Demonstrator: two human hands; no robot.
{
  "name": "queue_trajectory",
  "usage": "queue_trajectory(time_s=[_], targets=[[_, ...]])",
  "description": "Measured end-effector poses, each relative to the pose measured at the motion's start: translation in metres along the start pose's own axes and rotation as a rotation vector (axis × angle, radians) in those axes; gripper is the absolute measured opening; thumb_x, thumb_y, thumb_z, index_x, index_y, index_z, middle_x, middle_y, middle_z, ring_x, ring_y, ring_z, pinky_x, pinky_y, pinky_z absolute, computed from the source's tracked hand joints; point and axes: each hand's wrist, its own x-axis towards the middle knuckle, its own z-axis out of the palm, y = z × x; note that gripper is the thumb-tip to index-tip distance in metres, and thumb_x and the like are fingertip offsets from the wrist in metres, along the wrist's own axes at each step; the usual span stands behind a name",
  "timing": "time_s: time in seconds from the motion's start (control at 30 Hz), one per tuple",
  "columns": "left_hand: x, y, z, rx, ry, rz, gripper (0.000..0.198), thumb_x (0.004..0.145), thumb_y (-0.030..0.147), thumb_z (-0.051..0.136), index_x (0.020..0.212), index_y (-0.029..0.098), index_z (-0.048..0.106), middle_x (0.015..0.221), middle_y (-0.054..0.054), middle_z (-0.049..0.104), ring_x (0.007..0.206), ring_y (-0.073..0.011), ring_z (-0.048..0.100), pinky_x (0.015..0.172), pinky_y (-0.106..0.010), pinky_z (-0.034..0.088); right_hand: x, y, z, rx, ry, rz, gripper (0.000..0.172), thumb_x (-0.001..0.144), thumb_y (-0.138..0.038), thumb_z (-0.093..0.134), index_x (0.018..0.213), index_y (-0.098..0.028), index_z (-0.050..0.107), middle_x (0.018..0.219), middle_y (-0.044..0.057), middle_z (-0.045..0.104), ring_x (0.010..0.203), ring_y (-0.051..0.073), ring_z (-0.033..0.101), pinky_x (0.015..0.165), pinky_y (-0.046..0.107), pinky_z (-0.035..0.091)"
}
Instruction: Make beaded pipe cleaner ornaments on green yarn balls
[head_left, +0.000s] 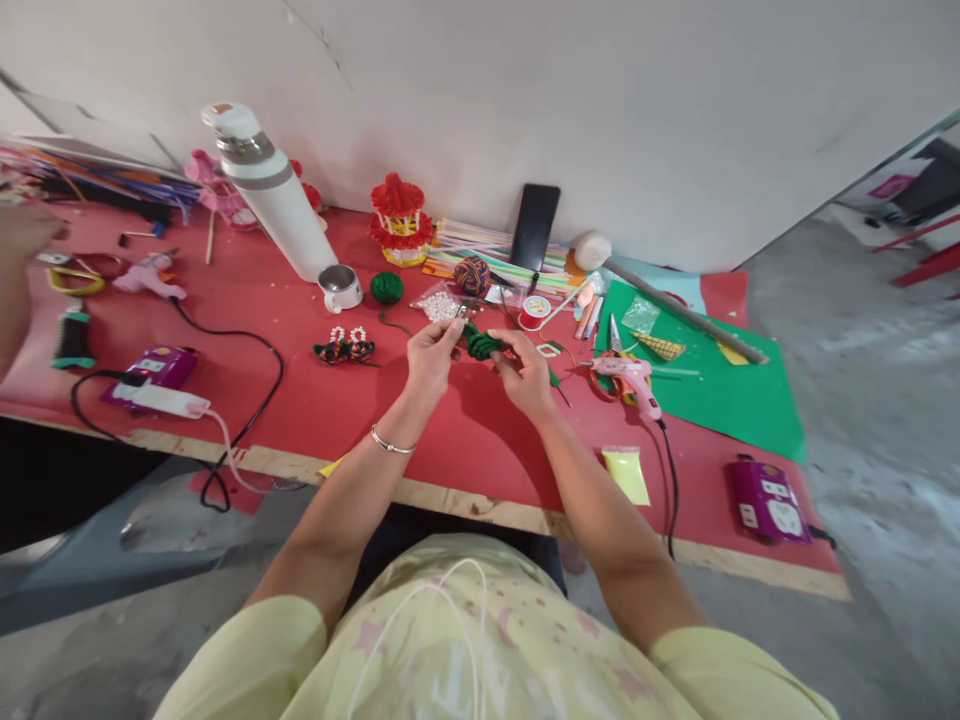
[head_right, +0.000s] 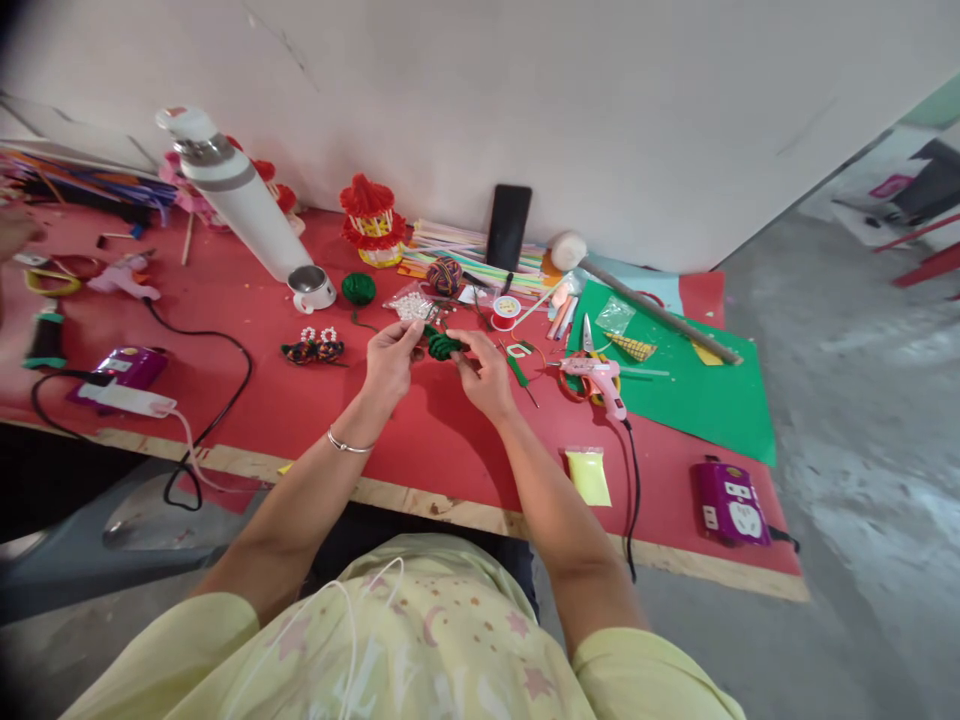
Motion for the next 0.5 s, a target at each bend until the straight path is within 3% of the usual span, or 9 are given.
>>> queue_trajectory(time_s=[0.17, 0.37, 0.5], targets=[[0.004, 0.002, -0.003, 0.004, 0.046, 0.002, 0.041, 0.068, 0.054, 0.089, 0.078, 0.018, 0.073, 0.064, 0.001, 0.064, 0.054, -0.0084, 0.055, 0.048, -0.022, 0.039, -0.001, -0.002, -0.002, 0.015, -0.044, -0.035, 0.027, 0.099, -0.032, 0.056, 0.123, -0.030, 0.070, 0.124, 0.009, 0.069, 0.113, 0.026, 0.067, 0.094, 0.045, 0.061], [0.011, 0.008, -0.010, -0.031, 0.120, 0.046, 0.039, 0.072, 0.053, 0.087, 0.085, 0.019, 0.073, 0.069, 0.000, 0.066, 0.058, -0.0093, 0.057, 0.049, -0.022, 0.039, -0.003, -0.001, 0.000, 0.130, -0.002, -0.011, 0.026, 0.099, -0.031, 0.058, 0.122, -0.030, 0.070, 0.122, 0.008, 0.066, 0.107, 0.024, 0.068, 0.073, 0.035, 0.062], [0.008, 0.011, -0.007, -0.040, 0.110, 0.034, 0.036, 0.070, 0.047, 0.089, 0.088, 0.018, 0.076, 0.073, -0.002, 0.072, 0.061, -0.0102, 0.062, 0.049, -0.021, 0.041, -0.003, 0.002, 0.000, 0.095, 0.022, 0.009, 0.027, 0.098, -0.033, 0.060, 0.123, -0.029, 0.070, 0.122, 0.008, 0.066, 0.108, 0.024, 0.068, 0.075, 0.036, 0.062]])
